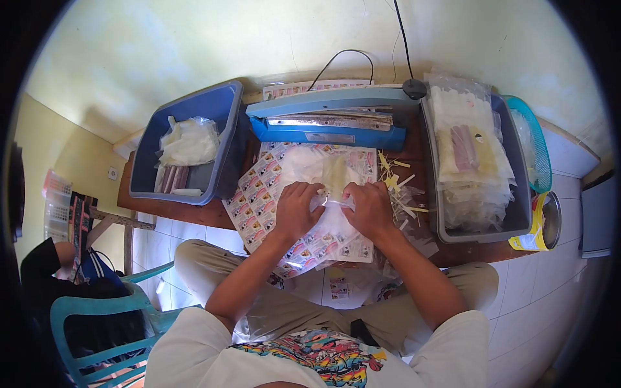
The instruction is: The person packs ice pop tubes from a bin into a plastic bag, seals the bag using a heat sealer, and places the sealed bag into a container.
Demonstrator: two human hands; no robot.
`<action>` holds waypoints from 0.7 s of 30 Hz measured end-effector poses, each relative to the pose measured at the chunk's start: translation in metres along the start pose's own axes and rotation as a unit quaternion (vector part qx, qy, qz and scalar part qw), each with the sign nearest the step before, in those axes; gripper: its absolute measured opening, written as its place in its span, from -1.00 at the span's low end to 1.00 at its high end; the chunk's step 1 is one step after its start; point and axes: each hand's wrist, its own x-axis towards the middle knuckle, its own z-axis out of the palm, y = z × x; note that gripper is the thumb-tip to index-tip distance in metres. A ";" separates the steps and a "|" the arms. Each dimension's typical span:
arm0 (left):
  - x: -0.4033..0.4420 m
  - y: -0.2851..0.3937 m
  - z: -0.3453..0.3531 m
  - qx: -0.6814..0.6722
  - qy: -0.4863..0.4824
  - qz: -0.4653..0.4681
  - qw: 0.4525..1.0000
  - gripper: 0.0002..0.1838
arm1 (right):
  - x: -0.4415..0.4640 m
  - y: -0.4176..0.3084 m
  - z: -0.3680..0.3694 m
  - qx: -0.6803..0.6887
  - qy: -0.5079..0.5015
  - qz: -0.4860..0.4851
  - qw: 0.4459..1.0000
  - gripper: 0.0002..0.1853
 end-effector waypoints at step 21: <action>-0.021 -0.013 -0.009 0.001 -0.018 -0.034 0.999 -0.27 | -0.010 -0.002 -0.013 0.125 0.022 0.016 0.992 -0.59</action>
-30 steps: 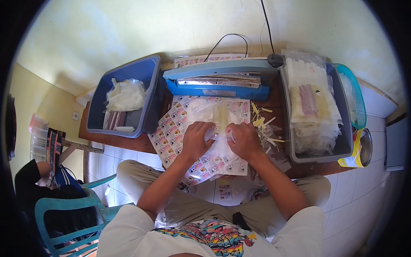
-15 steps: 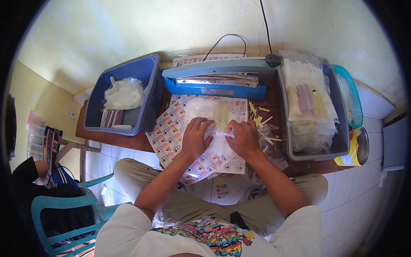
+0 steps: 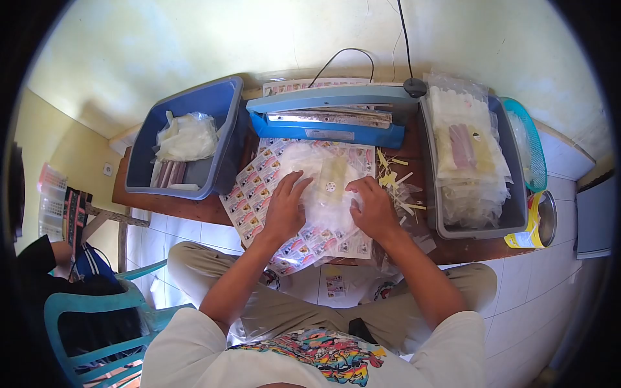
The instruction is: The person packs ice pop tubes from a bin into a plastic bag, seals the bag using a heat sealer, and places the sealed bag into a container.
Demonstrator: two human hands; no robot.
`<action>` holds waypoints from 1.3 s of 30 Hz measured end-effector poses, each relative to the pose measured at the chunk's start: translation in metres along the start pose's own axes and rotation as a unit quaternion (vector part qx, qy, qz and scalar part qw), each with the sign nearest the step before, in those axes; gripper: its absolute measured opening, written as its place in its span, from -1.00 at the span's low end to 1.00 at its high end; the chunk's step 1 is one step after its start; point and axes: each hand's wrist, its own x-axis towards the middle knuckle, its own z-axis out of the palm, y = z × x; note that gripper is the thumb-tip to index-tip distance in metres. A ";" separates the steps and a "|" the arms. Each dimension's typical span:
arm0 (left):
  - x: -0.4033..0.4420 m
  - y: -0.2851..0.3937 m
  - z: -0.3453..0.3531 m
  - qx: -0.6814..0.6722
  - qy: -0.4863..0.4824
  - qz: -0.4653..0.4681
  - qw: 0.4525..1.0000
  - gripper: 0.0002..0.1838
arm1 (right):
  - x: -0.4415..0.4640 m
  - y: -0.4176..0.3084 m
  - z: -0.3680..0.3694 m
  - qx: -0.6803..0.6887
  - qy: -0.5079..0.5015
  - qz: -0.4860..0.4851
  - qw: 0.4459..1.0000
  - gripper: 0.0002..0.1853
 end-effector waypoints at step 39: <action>0.006 0.022 -0.056 -0.144 0.084 0.099 0.981 -0.51 | 0.013 -0.052 -0.011 -0.067 0.016 -0.121 0.990 -0.45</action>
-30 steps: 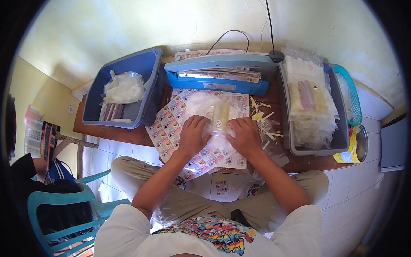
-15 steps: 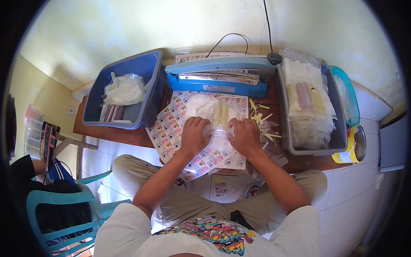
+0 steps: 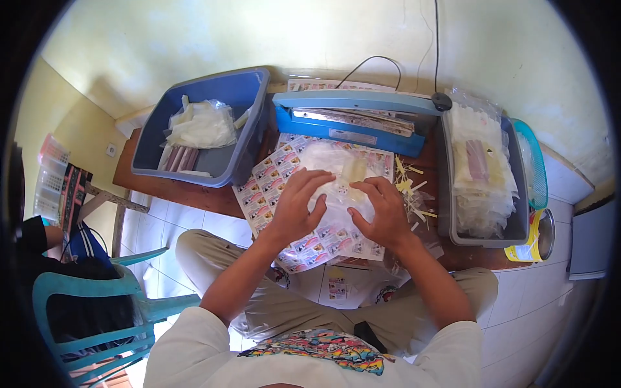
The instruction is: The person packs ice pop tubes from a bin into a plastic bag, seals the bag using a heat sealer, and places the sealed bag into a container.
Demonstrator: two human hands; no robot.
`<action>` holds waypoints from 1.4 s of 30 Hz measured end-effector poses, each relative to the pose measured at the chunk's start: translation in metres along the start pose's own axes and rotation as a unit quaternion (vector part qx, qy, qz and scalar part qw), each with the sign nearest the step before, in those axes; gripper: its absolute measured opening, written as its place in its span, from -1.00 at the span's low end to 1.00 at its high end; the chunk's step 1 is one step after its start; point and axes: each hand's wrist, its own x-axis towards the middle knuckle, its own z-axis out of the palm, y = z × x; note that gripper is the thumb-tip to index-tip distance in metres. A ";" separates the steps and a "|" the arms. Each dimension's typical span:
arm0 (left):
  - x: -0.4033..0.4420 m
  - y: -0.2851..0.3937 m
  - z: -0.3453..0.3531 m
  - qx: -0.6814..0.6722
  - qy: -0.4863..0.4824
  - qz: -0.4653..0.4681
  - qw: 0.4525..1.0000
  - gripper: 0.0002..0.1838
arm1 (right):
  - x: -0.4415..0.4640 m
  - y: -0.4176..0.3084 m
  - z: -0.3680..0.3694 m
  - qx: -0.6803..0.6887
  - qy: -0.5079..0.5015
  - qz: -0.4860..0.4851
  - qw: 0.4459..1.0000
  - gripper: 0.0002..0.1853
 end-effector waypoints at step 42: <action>0.009 -0.219 -0.228 0.241 0.002 -0.511 0.825 -0.48 | 0.346 -0.086 0.366 -0.143 -0.353 -0.030 0.924 -0.66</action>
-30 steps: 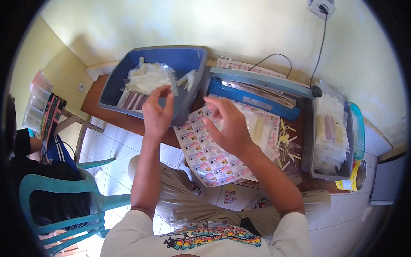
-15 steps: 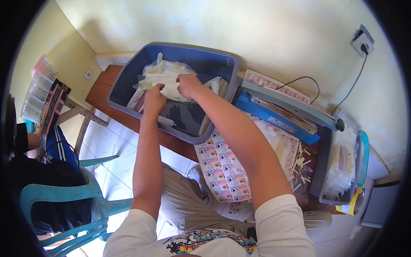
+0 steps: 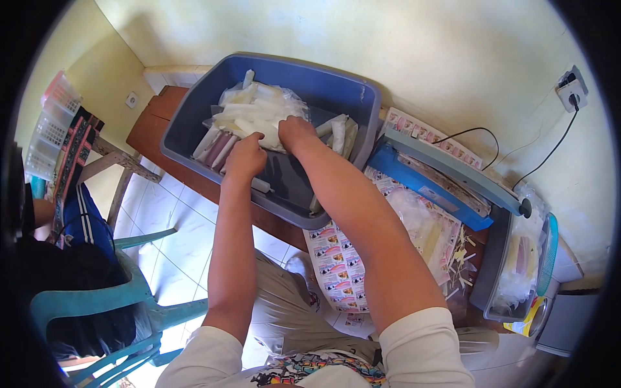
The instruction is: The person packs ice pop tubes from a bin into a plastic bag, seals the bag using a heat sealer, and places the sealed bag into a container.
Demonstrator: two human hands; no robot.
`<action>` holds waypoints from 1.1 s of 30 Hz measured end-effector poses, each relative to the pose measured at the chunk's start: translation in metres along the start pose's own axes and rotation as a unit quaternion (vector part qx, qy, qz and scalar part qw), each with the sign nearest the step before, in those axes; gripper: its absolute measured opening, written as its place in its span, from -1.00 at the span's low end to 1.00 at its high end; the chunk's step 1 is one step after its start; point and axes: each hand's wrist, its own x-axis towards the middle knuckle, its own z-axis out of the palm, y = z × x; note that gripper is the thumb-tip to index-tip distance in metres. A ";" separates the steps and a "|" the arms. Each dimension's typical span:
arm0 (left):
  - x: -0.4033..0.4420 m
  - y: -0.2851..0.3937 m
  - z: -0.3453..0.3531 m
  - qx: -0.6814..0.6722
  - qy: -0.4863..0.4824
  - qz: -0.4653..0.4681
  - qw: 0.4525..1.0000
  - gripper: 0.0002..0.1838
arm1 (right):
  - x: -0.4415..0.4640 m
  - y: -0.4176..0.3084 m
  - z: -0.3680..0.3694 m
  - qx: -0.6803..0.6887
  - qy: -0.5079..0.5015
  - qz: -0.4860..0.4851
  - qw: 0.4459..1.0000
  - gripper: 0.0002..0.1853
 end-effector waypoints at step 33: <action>-0.056 0.056 -0.027 -0.342 0.170 0.259 0.887 -0.71 | -0.159 -0.004 -0.081 0.499 0.334 -0.100 0.793 -0.53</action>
